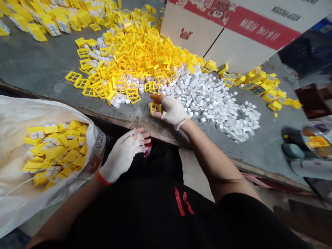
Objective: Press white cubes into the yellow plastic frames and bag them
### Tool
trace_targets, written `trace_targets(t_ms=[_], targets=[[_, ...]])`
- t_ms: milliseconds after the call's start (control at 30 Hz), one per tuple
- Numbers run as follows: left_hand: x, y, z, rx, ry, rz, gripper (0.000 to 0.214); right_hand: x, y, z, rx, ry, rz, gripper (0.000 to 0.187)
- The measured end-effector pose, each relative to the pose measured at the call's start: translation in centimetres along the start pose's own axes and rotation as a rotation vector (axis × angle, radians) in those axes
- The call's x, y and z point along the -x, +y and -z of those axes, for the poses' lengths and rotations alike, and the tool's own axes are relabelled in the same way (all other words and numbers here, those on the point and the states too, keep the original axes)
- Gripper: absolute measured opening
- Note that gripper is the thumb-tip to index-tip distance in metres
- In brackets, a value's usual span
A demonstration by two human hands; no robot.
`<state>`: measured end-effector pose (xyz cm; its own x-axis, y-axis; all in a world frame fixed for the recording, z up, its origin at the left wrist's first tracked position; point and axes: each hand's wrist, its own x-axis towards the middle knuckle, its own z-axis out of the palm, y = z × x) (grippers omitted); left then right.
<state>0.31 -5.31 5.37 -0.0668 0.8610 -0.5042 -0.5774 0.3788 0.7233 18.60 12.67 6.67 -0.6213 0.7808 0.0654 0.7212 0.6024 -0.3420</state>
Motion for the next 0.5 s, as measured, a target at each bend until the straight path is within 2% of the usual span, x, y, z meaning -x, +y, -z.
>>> trace_targets(t_ms=[67,133,200,267,367,433,500], targets=[[-1.6,-0.7,-1.5,0.126,-0.111,0.036,0.037,3.5,-0.2,-0.2,-0.058,0.035,0.092,0.068],[-2.2,-1.5,-2.3,0.163,-0.254,0.061,0.034,6.8,-0.9,-0.7,-0.089,0.028,0.181,0.067],[-1.9,-2.3,-2.5,0.15,-0.371,0.095,0.029,9.4,-1.8,-1.3,-0.12,-0.006,0.239,0.064],[-1.3,-3.1,-2.2,0.154,-0.415,0.126,0.027,10.9,-2.5,-1.8,-0.161,-0.026,0.26,0.063],[-0.3,-3.6,-1.4,0.195,-0.393,0.115,0.037,10.8,-2.5,-2.2,-0.279,-0.016,0.298,0.063],[0.1,-3.5,-0.9,0.205,-0.325,0.09,0.045,9.1,-1.7,-2.1,-0.36,0.021,0.302,0.058],[0.4,-2.9,-0.4,0.212,-0.225,0.046,0.051,6.4,-0.6,-1.9,-0.324,0.07,0.212,0.046]])
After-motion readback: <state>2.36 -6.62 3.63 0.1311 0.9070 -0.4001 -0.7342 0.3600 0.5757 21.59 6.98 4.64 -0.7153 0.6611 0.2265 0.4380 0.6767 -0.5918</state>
